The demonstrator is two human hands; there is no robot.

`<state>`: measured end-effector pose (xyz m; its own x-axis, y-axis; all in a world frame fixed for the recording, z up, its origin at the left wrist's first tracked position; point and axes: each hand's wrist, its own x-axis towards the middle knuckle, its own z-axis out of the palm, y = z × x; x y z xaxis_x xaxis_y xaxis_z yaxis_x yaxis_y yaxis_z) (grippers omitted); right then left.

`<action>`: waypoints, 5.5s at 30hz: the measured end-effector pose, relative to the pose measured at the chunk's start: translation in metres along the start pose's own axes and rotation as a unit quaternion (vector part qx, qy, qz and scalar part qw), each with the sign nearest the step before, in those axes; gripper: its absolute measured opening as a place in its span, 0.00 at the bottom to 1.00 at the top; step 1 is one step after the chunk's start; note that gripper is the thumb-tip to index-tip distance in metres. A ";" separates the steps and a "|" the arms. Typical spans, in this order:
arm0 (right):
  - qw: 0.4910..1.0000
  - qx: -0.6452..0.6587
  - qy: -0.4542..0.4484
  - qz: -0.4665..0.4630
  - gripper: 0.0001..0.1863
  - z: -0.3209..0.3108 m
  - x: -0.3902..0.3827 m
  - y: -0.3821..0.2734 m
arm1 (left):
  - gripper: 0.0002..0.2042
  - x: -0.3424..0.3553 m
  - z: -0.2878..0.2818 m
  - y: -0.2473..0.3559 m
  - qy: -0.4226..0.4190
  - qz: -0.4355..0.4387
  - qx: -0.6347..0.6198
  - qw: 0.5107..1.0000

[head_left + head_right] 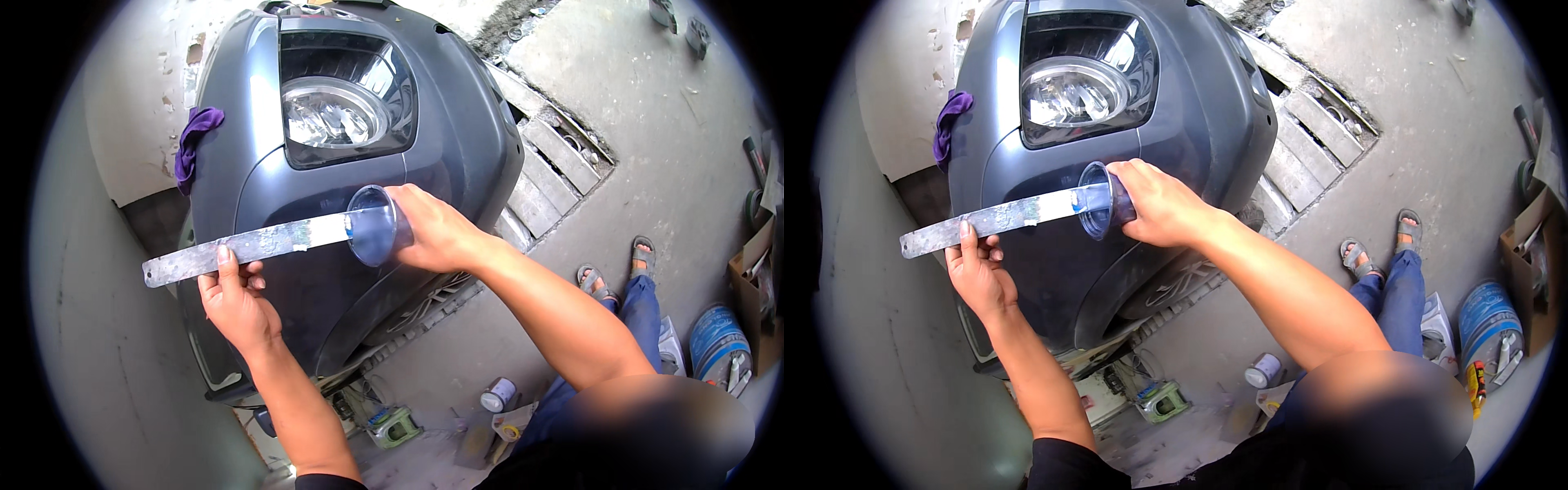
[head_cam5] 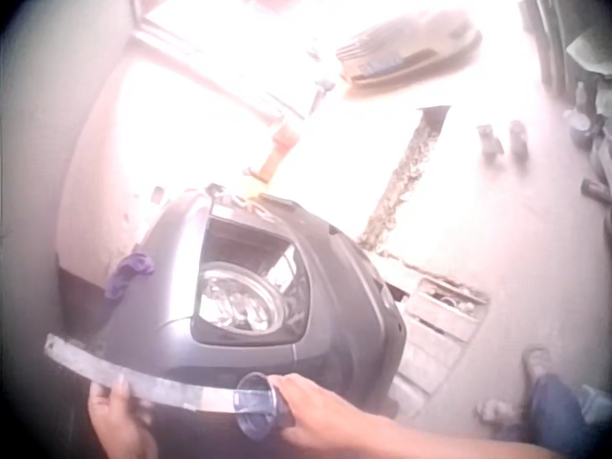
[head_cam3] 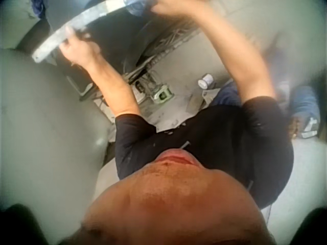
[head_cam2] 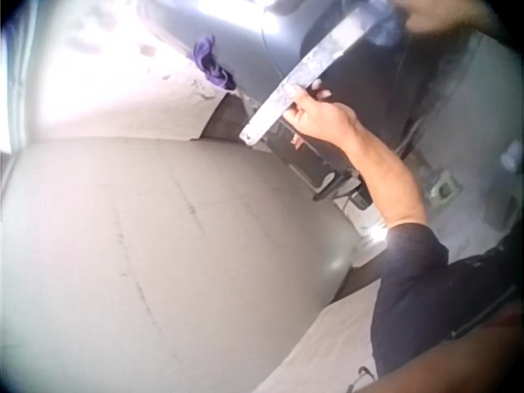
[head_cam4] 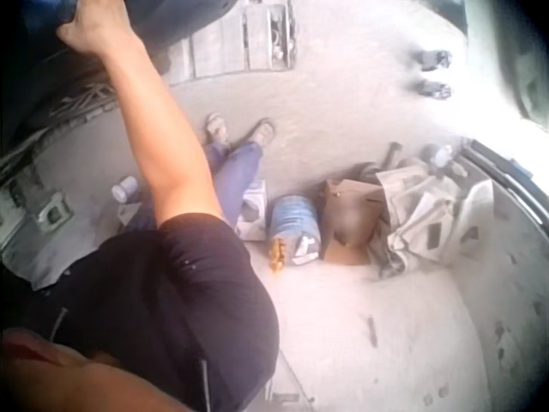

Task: The person mixes a gray paste in a small container with a metal spatula, then applies the paste to the hood and side panels of a gray car. The person wipes the hood with a purple cloth and continues spreading the paste over sanded areas on the car body.

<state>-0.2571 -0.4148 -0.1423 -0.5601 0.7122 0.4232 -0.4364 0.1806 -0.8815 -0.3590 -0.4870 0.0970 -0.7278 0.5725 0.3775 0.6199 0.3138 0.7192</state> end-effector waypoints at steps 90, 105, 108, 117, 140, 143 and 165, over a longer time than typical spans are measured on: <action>0.997 -0.034 -0.057 0.034 0.39 0.069 0.051 -0.107 | 0.09 0.011 -0.145 -0.039 0.157 -0.075 -0.235 0.956; 0.989 0.004 -0.146 -0.014 0.37 0.061 0.021 -0.147 | 0.10 -0.002 -0.127 0.016 -0.033 0.026 -0.149 0.988; 0.987 0.003 -0.162 -0.009 0.36 0.055 0.010 -0.163 | 0.11 -0.008 -0.134 0.012 -0.057 0.008 -0.166 0.985; 0.985 -0.001 -0.170 -0.009 0.37 0.045 -0.007 -0.195 | 0.19 -0.073 -0.147 -0.016 -0.081 -0.072 -0.237 0.965; 0.914 -0.101 -0.389 -0.058 0.42 -0.002 0.007 -0.230 | 0.40 -0.169 -0.044 0.006 -0.040 -0.024 -0.295 0.954; 0.894 -0.163 -0.417 -0.022 0.41 -0.027 0.036 -0.234 | 0.40 -0.166 -0.040 -0.007 -0.066 -0.020 -0.313 0.947; 0.924 -0.261 -0.270 -0.080 0.13 -0.025 0.176 -0.280 | 0.45 -0.130 0.065 -0.018 0.035 -0.046 -0.075 0.995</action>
<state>-0.2160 -0.3234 0.1742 -0.8485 0.2319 0.4757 -0.2243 0.6566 -0.7202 -0.2564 -0.5180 -0.0035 -0.8017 0.4904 0.3416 0.5022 0.2429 0.8299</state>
